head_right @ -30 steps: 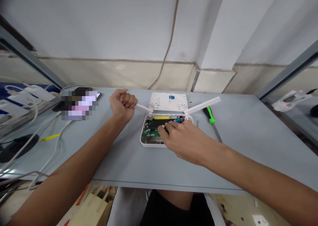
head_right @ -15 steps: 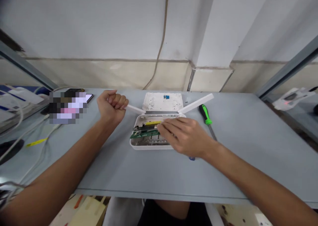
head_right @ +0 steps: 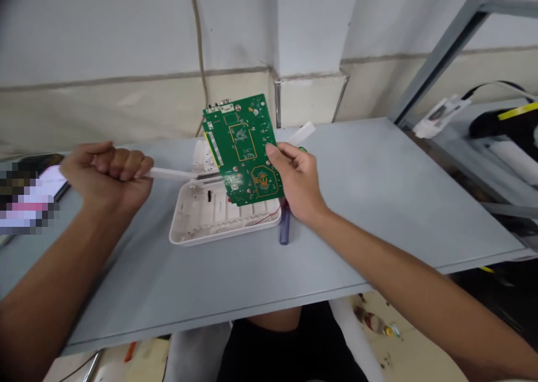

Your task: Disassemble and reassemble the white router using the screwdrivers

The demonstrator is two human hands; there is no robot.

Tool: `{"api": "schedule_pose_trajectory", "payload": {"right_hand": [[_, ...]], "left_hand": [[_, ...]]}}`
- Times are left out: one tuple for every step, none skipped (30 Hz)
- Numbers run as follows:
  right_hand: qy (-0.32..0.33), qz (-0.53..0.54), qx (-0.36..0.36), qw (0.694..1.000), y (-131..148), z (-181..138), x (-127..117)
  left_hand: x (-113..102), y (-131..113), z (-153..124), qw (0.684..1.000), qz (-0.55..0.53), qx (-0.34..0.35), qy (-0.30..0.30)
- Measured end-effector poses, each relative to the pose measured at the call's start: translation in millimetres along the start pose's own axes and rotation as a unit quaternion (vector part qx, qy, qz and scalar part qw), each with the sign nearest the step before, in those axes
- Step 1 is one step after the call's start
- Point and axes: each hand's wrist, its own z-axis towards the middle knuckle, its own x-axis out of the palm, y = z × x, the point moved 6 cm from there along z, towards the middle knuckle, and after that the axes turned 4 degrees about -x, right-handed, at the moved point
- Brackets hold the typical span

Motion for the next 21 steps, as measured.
{"api": "schedule_pose_trajectory", "payload": {"right_hand": [[-0.001,0.014,0.015,1.0,-2,1,-2],[-0.006,0.025,0.026,0.999,-4,1,-4],[-0.012,0.032,0.033,0.999,-4,0,-7],[-0.016,0.037,0.039,0.998,-5,0,-10],[-0.015,0.038,0.045,0.998,-7,0,-12],[-0.004,0.033,0.049,0.998,-8,0,-14],[0.011,0.027,0.05,0.998,-10,0,-16],[0.026,0.02,0.046,0.998,-12,1,-17],[0.039,0.013,0.039,0.998,-13,2,-19],[0.048,0.007,0.032,0.998,-14,2,-20],[0.052,0.002,0.025,0.998,-15,2,-21],[0.053,0.001,0.024,0.998,-16,2,-21],[0.049,0.003,0.029,0.998,-17,2,-21],[0.041,0.009,0.037,0.998,-18,2,-21],[0.031,0.017,0.047,0.998,-19,2,-21],[0.023,0.024,0.056,0.998,-19,2,-20],[0.017,0.028,0.061,0.998,-19,2,-19],[0.014,0.026,0.063,0.998,-19,2,-19],[0.016,0.019,0.061,0.998,-18,3,-18],[0.021,0.007,0.057,0.998,-17,4,-17],[0.027,-0.007,0.051,0.998,-16,5,-17]], "left_hand": [[0,0,-1,1.0,-0.002,0.001,0.001],[1,0,-2,1.0,-0.005,0.003,0.0],[1,0,-2,1.0,-0.007,0.003,0.0],[0,2,-3,1.0,-0.007,-0.006,-0.006],[0,4,-3,1.0,-0.007,-0.013,-0.008],[-1,5,-3,1.0,-0.007,-0.018,-0.009],[-2,7,-2,1.0,-0.006,-0.019,-0.005],[-3,7,-2,1.0,-0.003,-0.014,0.0],[-4,7,-1,1.0,0.002,-0.009,0.001],[-4,8,-1,1.0,0.006,-0.005,0.0],[-5,8,-1,1.0,0.009,-0.003,-0.004],[-5,9,-1,1.0,0.01,-0.006,-0.008],[-5,10,-1,1.0,0.009,-0.011,-0.009],[-4,10,-1,1.0,0.008,-0.017,-0.008],[-3,11,-1,1.0,0.009,-0.022,-0.004],[-2,10,-1,1.0,0.011,-0.024,0.001],[-1,10,-1,1.0,0.015,-0.025,0.006],[0,9,-1,0.999,0.017,-0.026,0.01],[1,9,0,0.999,0.017,-0.025,0.015],[1,9,0,0.999,0.014,-0.025,0.021],[1,9,1,0.999,0.011,-0.023,0.027]]}}
